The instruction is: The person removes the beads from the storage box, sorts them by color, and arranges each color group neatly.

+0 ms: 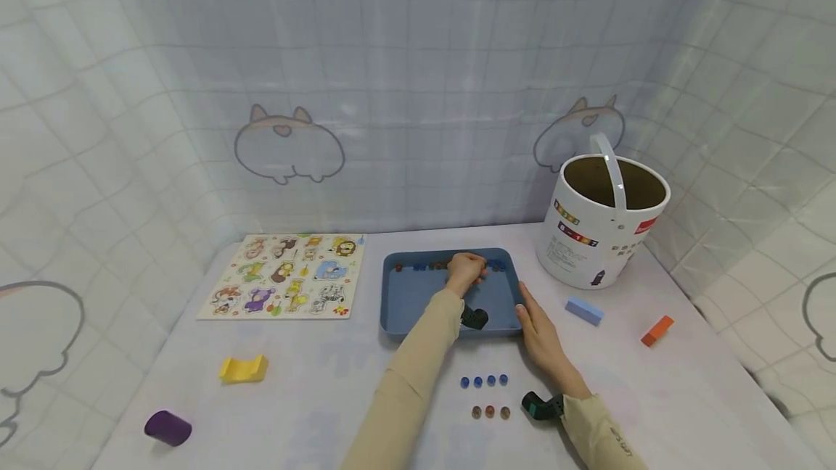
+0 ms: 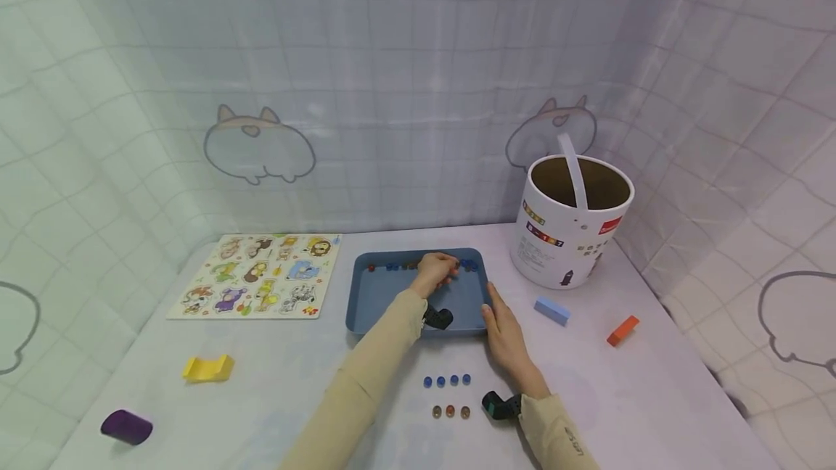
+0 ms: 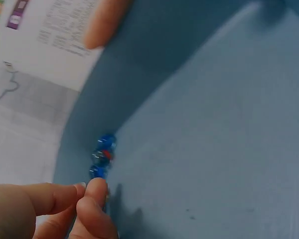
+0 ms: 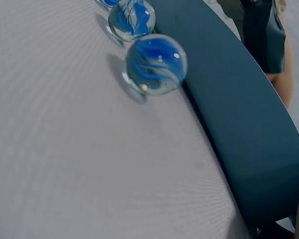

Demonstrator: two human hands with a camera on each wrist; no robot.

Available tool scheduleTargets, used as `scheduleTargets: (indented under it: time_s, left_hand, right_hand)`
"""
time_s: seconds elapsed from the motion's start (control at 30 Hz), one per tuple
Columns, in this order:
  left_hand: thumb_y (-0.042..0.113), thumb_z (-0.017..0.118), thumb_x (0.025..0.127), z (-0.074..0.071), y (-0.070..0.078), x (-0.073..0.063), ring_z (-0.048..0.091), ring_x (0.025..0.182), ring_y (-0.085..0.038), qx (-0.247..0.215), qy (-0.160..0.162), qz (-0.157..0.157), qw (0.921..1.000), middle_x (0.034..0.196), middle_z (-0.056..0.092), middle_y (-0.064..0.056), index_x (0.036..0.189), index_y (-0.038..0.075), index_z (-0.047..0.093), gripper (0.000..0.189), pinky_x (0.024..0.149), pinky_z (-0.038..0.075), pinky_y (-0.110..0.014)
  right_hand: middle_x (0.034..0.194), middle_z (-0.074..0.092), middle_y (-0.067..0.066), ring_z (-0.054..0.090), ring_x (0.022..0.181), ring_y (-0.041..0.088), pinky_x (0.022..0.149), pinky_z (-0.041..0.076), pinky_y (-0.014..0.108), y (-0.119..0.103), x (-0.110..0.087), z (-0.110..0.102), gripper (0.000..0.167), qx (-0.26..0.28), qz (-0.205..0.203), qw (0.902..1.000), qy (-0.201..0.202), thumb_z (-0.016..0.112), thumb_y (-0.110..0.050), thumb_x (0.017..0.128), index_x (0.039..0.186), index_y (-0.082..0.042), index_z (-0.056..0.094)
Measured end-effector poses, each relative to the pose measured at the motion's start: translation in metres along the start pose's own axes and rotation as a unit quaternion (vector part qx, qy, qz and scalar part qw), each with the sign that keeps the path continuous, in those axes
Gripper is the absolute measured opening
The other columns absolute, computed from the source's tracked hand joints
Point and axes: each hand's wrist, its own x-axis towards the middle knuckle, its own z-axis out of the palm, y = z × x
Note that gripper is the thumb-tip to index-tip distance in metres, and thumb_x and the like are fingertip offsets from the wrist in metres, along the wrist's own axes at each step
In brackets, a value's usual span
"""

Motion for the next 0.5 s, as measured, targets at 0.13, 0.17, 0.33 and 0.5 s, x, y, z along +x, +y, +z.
scheduleTargets:
  time_s: [0.13, 0.17, 0.33, 0.5]
  left_hand:
    - [0.019, 0.059, 0.096, 0.0013, -0.0014, -0.0033, 0.069, 0.067, -0.017, 0.088, 0.027, 0.035, 0.9951, 0.087, 0.075, -0.008, 0.107, 0.008, 0.073, 0.021, 0.058, 0.052, -0.026]
    - [0.018, 0.059, 0.096, 0.0018, -0.0015, -0.0039, 0.068, 0.065, -0.017, 0.111, 0.03, 0.04, 0.9926, 0.086, 0.075, -0.008, 0.105, 0.008, 0.073, 0.02, 0.057, 0.051, -0.026]
    - [0.011, 0.058, 0.092, 0.0045, -0.0001, -0.0041, 0.054, 0.047, -0.013, 0.198, 0.026, 0.057, 0.9782, 0.065, 0.07, -0.007, 0.085, 0.007, 0.076, 0.02, 0.046, 0.04, -0.025]
    - [0.009, 0.057, 0.09, 0.003, 0.0029, -0.0005, 0.043, 0.04, -0.014, 0.182, -0.001, 0.043, 0.9823, 0.044, 0.049, -0.001, 0.05, 0.013, 0.051, 0.04, 0.041, 0.028, -0.027]
  right_hand:
    - [0.156, 0.029, 0.023, 0.028, 0.142, 0.045, 0.114, 0.022, 0.059, -0.001, -0.0008, 0.0016, 0.053, -0.001, -0.003, 1.0, 0.0, 0.032, -0.029, 0.107, 0.153, -0.004, 0.024]
    - [0.156, 0.029, 0.023, 0.029, 0.142, 0.045, 0.113, 0.022, 0.059, -0.0012, -0.001, 0.0019, 0.053, -0.002, -0.004, 1.0, 0.0, 0.033, -0.029, 0.107, 0.153, -0.004, 0.024]
    - [0.155, 0.029, 0.024, 0.029, 0.141, 0.045, 0.113, 0.023, 0.059, -0.0021, -0.0007, 0.0019, 0.053, -0.005, -0.009, 0.9999, 0.002, 0.033, -0.028, 0.107, 0.153, -0.003, 0.024]
    - [0.155, 0.029, 0.024, 0.029, 0.141, 0.046, 0.113, 0.022, 0.059, -0.0002, 0.001, 0.0001, 0.052, -0.008, -0.013, 0.9999, 0.006, 0.033, -0.025, 0.107, 0.153, -0.002, 0.025]
